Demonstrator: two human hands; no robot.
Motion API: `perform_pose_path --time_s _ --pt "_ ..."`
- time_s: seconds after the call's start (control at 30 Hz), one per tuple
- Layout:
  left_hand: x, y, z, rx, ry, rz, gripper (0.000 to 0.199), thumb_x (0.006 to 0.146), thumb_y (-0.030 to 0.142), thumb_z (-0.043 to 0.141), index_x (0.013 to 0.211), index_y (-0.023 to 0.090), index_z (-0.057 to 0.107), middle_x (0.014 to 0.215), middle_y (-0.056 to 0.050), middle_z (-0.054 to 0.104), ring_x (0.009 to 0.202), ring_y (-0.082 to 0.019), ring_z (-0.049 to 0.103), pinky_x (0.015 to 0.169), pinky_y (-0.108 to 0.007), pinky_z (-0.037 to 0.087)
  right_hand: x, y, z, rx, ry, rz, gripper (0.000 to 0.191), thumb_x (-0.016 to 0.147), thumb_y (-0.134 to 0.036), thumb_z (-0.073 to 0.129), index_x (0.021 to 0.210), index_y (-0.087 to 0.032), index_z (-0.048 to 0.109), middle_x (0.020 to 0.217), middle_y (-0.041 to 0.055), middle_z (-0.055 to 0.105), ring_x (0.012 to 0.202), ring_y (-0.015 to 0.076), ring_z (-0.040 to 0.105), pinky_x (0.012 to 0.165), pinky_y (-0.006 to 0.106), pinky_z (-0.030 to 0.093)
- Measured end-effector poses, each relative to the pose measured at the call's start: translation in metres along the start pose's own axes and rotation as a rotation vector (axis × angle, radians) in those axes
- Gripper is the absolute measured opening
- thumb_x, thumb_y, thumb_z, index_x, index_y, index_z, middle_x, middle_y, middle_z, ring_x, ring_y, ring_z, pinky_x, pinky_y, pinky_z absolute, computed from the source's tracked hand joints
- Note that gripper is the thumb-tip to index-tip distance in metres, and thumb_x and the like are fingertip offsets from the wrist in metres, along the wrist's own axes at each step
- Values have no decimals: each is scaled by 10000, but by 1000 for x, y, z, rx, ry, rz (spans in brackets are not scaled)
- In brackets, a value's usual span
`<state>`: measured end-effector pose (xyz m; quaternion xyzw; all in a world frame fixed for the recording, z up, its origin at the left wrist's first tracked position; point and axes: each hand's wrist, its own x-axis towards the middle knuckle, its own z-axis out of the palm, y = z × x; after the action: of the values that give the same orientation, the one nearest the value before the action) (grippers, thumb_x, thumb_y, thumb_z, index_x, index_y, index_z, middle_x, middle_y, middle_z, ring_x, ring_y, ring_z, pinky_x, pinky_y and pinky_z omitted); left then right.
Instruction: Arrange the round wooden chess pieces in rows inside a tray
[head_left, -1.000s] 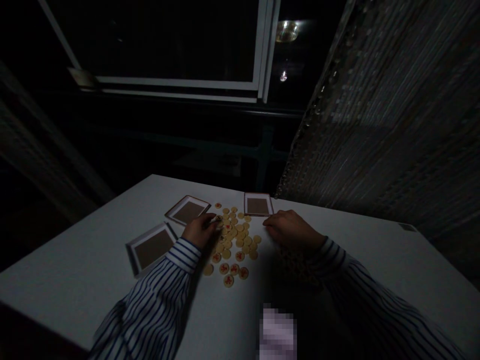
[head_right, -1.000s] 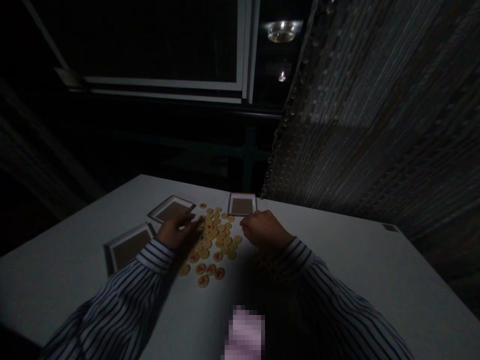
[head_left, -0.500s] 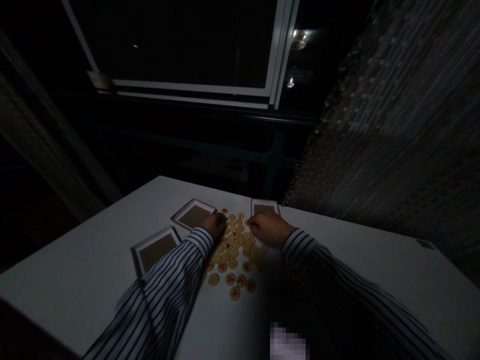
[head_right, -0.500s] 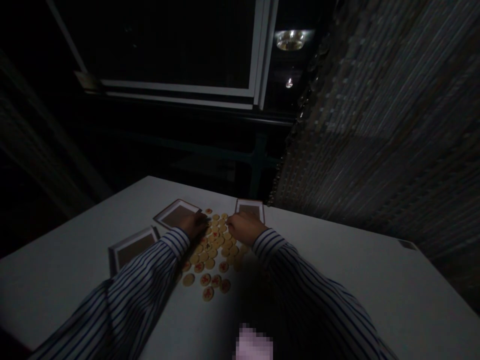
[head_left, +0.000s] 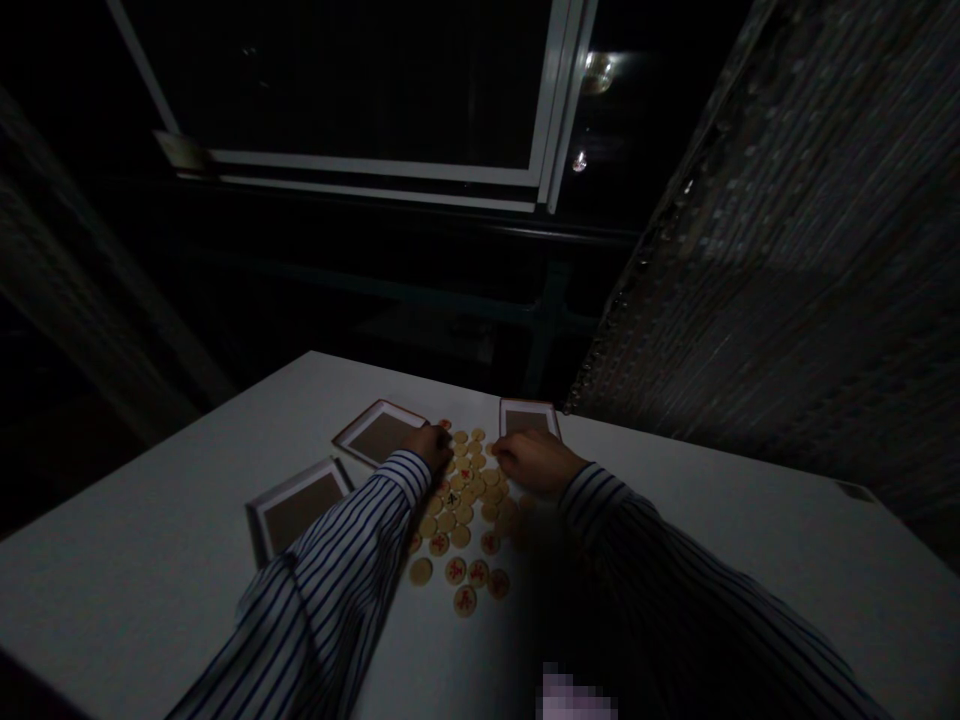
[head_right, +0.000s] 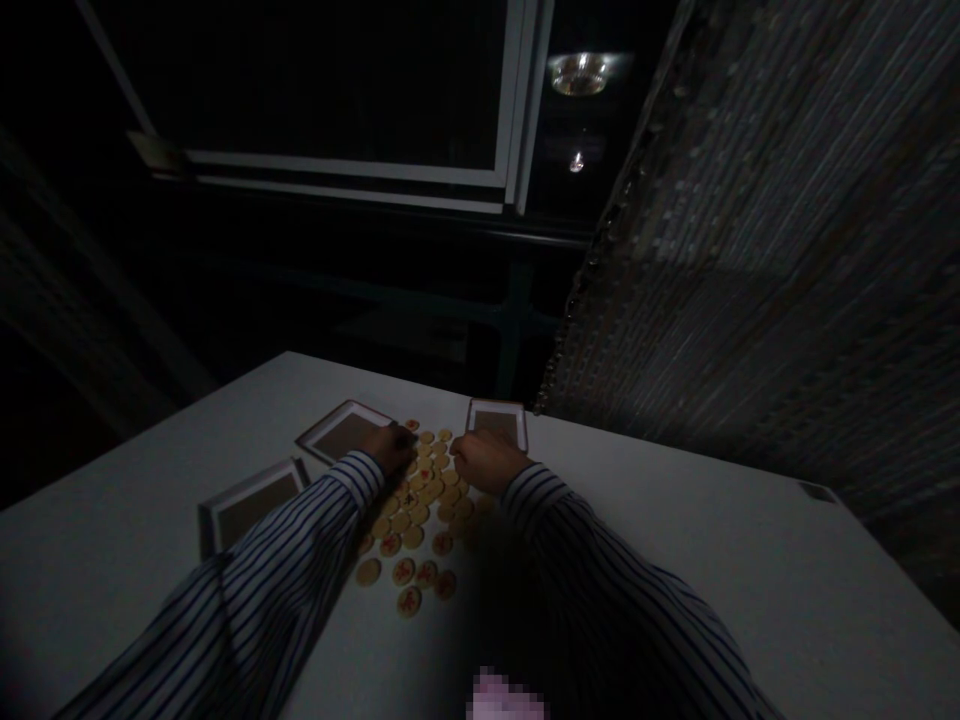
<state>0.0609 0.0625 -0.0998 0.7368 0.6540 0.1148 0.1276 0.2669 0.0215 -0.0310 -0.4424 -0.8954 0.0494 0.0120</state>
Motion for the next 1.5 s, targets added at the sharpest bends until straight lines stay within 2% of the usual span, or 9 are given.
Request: perform_pose_path --time_s 0.9,1.1,1.3,1.5 --pt "-3 9 -10 118 -26 5 266 671 285 534 894 174 628 908 -86 645 827 -199 595 715 -248 445 -5 6 1 47 30 -8 328 783 -237 363 1025 -202 582 1049 56 604 963 188 537 830 278 347" --pt "-3 8 -9 100 -29 22 232 668 237 523 861 180 639 858 -70 656 788 -180 602 695 -227 445 -7 4 0 39 17 3 325 786 -241 363 1024 -200 580 1044 60 604 964 190 535 821 282 348" --pt "-6 7 -9 46 34 35 280 658 270 533 910 190 624 871 -81 654 807 -216 602 714 -273 447 -9 4 -2 37 19 9 321 789 -246 360 1020 -210 579 1041 58 605 955 192 538 822 289 345" --pt "-10 10 -14 -70 151 61 300 712 308 482 964 186 591 923 -64 648 818 -172 599 721 -235 447 -12 4 -6 36 16 35 329 796 -255 362 1044 -218 575 1050 58 600 963 186 533 820 276 345"
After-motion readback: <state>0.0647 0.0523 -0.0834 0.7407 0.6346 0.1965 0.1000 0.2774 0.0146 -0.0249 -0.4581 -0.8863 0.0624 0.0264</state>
